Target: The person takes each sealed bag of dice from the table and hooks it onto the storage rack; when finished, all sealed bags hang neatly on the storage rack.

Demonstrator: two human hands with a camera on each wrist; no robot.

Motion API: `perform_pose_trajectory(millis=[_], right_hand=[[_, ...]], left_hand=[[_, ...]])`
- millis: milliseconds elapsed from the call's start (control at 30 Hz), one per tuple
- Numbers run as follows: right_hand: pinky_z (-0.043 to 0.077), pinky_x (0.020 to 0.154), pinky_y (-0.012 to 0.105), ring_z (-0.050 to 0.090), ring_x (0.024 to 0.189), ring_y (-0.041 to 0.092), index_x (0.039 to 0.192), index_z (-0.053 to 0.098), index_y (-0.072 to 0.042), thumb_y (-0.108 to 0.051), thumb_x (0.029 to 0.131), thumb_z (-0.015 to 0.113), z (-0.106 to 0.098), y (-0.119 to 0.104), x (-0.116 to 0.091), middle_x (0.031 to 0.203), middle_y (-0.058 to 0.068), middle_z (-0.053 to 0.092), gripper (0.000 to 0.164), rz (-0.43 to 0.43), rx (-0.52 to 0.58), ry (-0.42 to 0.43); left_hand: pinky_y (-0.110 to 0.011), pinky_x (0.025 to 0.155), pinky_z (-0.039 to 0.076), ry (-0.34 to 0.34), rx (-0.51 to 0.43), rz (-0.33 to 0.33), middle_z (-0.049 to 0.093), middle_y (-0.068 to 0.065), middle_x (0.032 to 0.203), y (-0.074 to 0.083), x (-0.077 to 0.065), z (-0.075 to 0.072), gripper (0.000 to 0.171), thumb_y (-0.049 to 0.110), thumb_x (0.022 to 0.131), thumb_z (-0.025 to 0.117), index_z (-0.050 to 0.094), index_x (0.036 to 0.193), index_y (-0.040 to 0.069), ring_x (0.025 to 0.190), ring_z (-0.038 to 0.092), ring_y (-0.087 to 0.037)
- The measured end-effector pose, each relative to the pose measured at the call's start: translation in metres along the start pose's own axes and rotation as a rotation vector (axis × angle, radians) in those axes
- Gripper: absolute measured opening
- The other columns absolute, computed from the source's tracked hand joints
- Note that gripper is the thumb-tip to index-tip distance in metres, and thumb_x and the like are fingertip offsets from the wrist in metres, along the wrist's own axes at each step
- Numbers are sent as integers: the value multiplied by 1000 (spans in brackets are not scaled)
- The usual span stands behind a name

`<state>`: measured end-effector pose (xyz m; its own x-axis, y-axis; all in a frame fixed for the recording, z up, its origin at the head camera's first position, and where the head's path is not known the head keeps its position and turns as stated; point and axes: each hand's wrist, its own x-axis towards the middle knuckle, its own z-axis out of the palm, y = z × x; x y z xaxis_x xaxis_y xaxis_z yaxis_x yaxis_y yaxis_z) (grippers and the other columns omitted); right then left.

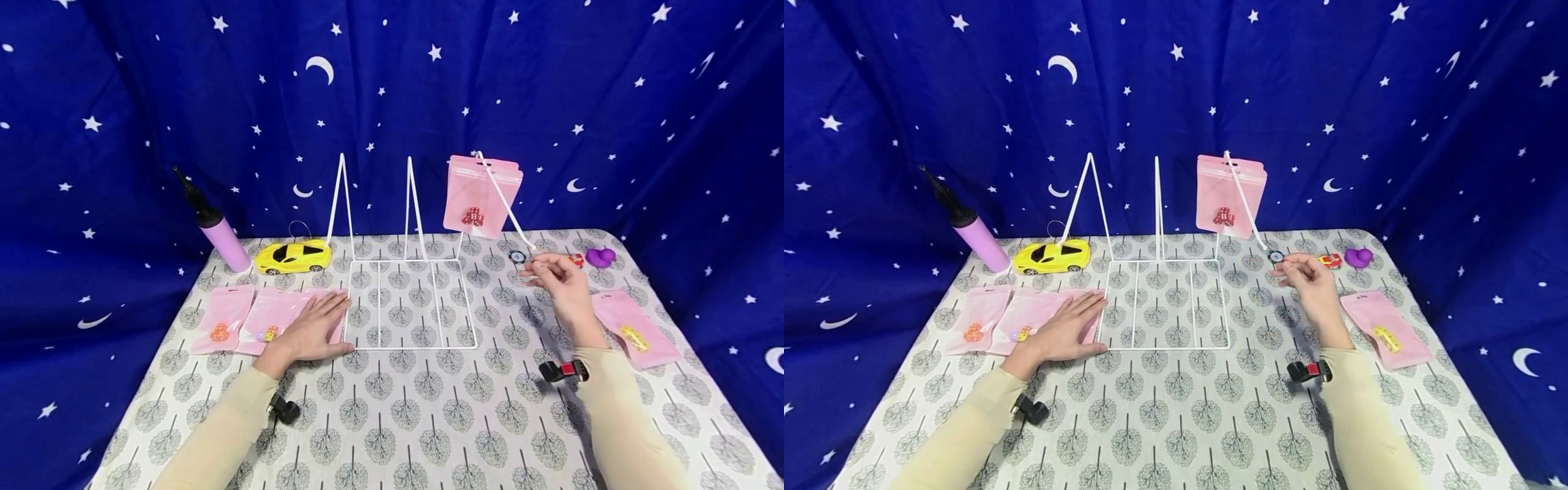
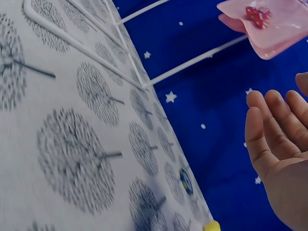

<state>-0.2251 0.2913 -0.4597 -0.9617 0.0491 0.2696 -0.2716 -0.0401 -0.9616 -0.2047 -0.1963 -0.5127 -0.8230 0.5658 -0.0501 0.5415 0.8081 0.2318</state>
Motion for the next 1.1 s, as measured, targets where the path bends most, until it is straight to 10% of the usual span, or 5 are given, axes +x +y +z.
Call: perform_pose_trajectory(millis=[1100], right_hand=[[59,66,20,73,80,11,111,56,14,7,90,61,-82,-14,-35,92,4,74,22,-57,89,225]], left_hand=[[-58,120,10,10,-12,5,13,-8,164,-1,-1,1,99,72,84,54,21,156,12,151,12,-31]])
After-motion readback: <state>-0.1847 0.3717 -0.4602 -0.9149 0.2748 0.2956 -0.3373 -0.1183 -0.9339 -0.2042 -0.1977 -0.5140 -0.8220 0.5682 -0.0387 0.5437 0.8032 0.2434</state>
